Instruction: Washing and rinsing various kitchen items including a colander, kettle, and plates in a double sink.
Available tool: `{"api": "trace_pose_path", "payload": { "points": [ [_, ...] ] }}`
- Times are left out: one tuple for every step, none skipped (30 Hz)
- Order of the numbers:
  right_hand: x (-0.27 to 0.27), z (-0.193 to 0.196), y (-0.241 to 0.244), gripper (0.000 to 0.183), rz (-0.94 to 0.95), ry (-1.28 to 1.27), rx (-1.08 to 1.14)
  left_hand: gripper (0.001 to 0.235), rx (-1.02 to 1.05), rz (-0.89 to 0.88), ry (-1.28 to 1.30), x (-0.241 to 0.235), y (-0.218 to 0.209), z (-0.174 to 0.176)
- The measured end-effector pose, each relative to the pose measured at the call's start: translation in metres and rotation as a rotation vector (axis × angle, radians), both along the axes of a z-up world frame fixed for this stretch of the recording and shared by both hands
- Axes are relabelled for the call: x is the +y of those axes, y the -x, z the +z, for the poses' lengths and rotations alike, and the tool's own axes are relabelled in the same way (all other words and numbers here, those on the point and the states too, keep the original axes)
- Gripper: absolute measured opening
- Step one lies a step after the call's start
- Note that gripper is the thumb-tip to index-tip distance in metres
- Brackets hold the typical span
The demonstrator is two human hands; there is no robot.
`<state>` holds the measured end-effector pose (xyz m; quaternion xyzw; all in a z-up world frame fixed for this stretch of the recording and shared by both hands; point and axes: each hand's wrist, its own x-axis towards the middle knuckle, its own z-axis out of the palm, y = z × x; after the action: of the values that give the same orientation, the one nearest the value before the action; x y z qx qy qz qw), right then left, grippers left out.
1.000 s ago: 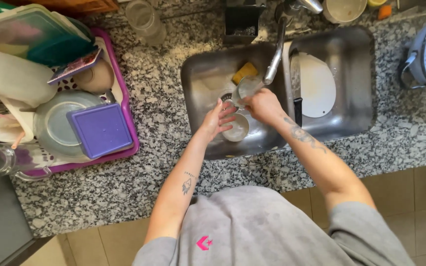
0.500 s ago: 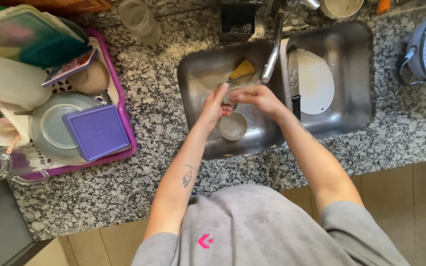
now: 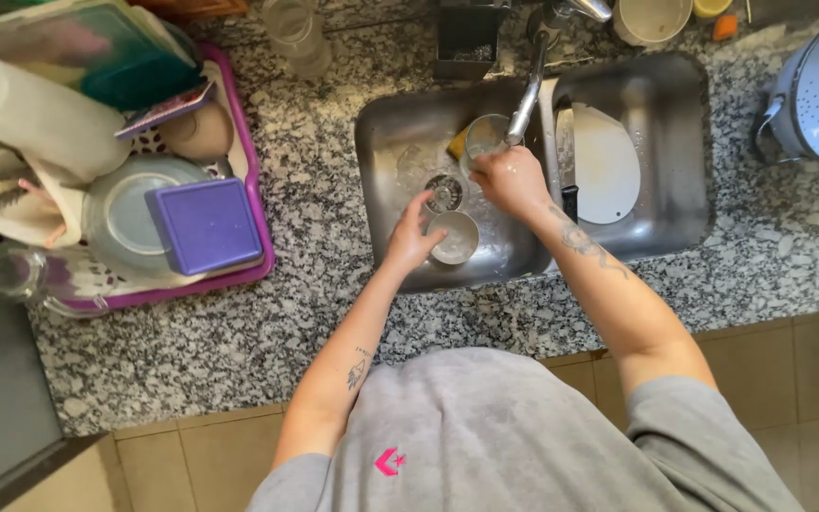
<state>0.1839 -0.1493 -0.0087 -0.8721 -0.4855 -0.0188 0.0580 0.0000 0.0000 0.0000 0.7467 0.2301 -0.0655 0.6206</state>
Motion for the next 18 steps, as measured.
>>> {"api": "trace_pose_path", "payload": {
  "points": [
    [0.000, 0.027, 0.009, 0.021, 0.014, 0.001, -0.007, 0.077, -0.007, 0.014, 0.001, -0.006, 0.001, -0.012],
    [0.000, 0.053, 0.018, 0.017, 0.044, -0.038, 0.182, 0.071, 0.015, 0.026, 0.087, -0.011, 0.002, -0.025],
    [0.003, 0.079, 0.028, 0.016, 0.084, -0.078, 0.375, 0.066, 0.040, 0.047, 0.169, -0.014, 0.005, -0.037],
    [-0.006, 0.076, 0.024, 0.016, 0.109, -0.077, 0.373, 0.066, 0.034, 0.070, 0.166, -0.022, -0.002, -0.054],
    [-0.009, 0.070, 0.022, 0.016, 0.080, -0.068, 0.343, 0.063, -0.021, 0.092, 0.243, -0.027, -0.004, -0.073],
    [-0.009, 0.065, 0.020, 0.016, 0.051, -0.060, 0.313, 0.061, -0.080, 0.114, 0.318, -0.029, -0.005, -0.092],
    [-0.012, 0.051, 0.021, 0.016, 0.115, -0.062, 0.319, 0.061, -0.087, 0.177, 0.303, -0.032, -0.005, -0.099],
    [-0.013, 0.038, 0.019, 0.017, 0.047, -0.064, 0.253, 0.063, -0.121, 0.197, 0.335, -0.034, -0.008, -0.106],
    [-0.018, 0.026, 0.014, 0.019, -0.031, -0.064, 0.187, 0.065, -0.155, 0.207, 0.373, -0.039, -0.014, -0.113],
    [-0.015, 0.034, 0.024, 0.019, 0.022, -0.063, 0.193, 0.065, -0.161, 0.260, 0.364, -0.035, -0.006, -0.092],
    [-0.013, 0.043, 0.032, 0.020, -0.042, -0.138, 0.371, 0.066, -0.142, 0.222, 0.341, -0.032, -0.001, -0.071],
    [-0.013, 0.052, 0.038, 0.021, -0.106, -0.206, 0.552, 0.068, -0.122, 0.185, 0.319, -0.029, 0.002, -0.050],
    [-0.009, 0.052, 0.042, 0.021, -0.075, -0.202, 0.554, 0.068, -0.129, 0.215, 0.313, -0.029, -0.001, -0.060],
    [-0.006, 0.053, 0.044, 0.019, -0.145, -0.243, 0.564, 0.070, -0.158, 0.275, 0.378, -0.028, -0.005, -0.071],
    [-0.008, 0.053, 0.049, 0.017, -0.226, -0.279, 0.575, 0.071, -0.183, 0.326, 0.448, -0.032, -0.008, -0.082],
    [-0.006, 0.060, 0.058, 0.017, -0.205, -0.271, 0.579, 0.071, -0.186, 0.348, 0.447, -0.032, -0.006, -0.071],
    [-0.003, 0.066, 0.067, 0.017, -0.196, -0.416, 0.716, 0.080, -0.085, 0.337, 0.389, -0.030, -0.005, -0.060],
    [0.000, 0.073, 0.075, 0.017, -0.186, -0.560, 0.854, 0.089, 0.016, 0.326, 0.331, -0.027, -0.005, -0.048]
  ]
}}
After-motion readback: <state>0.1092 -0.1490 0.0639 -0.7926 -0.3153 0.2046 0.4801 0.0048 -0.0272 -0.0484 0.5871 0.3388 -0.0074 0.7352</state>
